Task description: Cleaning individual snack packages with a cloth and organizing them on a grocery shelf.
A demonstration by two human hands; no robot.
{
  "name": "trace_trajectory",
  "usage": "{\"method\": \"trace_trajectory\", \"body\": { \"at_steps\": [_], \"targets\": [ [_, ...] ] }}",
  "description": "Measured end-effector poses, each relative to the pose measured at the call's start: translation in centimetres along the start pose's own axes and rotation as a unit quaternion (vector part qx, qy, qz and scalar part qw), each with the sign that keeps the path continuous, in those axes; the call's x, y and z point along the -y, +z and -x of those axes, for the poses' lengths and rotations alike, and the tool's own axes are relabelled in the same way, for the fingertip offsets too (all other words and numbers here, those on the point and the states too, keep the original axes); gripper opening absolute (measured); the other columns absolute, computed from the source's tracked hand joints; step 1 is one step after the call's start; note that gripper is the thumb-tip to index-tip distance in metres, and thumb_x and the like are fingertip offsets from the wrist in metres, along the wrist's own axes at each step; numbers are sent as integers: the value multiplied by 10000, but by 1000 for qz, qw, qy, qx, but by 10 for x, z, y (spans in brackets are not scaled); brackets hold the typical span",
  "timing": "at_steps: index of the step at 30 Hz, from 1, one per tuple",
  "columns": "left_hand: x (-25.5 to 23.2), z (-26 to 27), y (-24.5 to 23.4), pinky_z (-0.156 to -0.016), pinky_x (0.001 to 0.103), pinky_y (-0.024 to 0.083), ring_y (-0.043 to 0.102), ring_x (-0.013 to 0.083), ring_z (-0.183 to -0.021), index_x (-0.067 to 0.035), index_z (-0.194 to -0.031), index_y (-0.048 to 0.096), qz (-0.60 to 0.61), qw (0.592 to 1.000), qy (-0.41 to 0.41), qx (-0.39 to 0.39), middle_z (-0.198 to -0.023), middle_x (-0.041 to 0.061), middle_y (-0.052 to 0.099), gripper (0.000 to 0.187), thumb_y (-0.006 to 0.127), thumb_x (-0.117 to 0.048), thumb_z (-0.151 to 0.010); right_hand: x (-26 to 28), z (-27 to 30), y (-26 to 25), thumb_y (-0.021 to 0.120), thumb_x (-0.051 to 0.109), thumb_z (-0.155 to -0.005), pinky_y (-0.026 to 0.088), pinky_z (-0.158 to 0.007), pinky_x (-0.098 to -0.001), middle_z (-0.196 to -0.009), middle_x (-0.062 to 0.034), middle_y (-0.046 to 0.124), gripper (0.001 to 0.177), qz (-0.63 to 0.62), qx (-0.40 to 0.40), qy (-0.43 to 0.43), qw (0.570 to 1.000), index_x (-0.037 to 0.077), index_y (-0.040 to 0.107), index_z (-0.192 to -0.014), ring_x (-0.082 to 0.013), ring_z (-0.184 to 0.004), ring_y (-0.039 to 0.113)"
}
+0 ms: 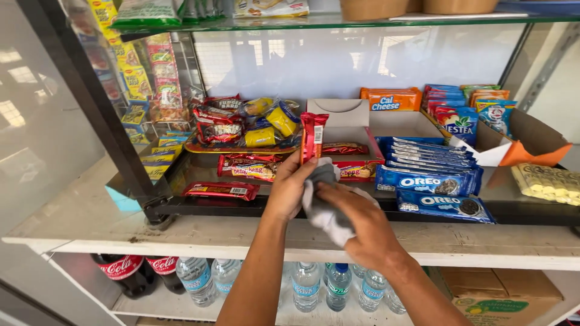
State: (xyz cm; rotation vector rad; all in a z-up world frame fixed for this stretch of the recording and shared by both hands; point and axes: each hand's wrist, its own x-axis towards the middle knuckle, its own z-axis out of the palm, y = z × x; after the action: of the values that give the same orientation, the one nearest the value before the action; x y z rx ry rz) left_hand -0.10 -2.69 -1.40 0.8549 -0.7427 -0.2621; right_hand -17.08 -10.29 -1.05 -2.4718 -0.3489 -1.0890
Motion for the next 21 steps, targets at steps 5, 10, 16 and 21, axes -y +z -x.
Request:
{"method": "trace_trajectory", "body": {
  "at_steps": [5, 10, 16, 21],
  "targets": [
    [2, -2, 0, -594, 404, 633, 715, 281, -802, 7, -1277, 689, 51, 997, -54, 24, -969, 172, 705, 343, 716, -85, -948, -33, 3, 6, 520, -7, -962, 453, -1039, -393, -1224, -139, 686, 439, -135, -322, 213, 912, 58, 596, -1389, -204, -1155, 599],
    [-6, 3, -3, -734, 439, 635, 718, 276, -917, 6, -1325, 670, 33, 997, -57, 38, -1068, 194, 719, 388, 706, -144, -970, 14, -45, -11, 468, -78, -980, 346, -1159, -481, -1437, -182, 533, 511, -103, -290, 70, 949, 68, 506, -1468, -316, -1335, 460],
    [-35, 14, 15, -1012, 461, 478, 613, 279, -1102, 65, -1315, 656, 53, 997, -50, -29, -1185, 214, 666, 423, 651, -203, -988, 16, -31, 8, 504, -166, -740, 325, -1121, -643, -1576, -184, 456, 788, -10, -58, -45, 997, 97, 540, -1482, -534, -1402, 369],
    [-13, 5, 1, -1072, 442, 473, 640, 257, -1142, -8, -1332, 677, 8, 999, -24, -28, -1174, 181, 719, 424, 701, -237, -975, 0, -5, 12, 632, 181, -870, 471, -1009, -572, -1404, -60, 663, 450, 43, -6, -44, 998, 159, 691, -1315, -437, -1267, 589]
  ]
}}
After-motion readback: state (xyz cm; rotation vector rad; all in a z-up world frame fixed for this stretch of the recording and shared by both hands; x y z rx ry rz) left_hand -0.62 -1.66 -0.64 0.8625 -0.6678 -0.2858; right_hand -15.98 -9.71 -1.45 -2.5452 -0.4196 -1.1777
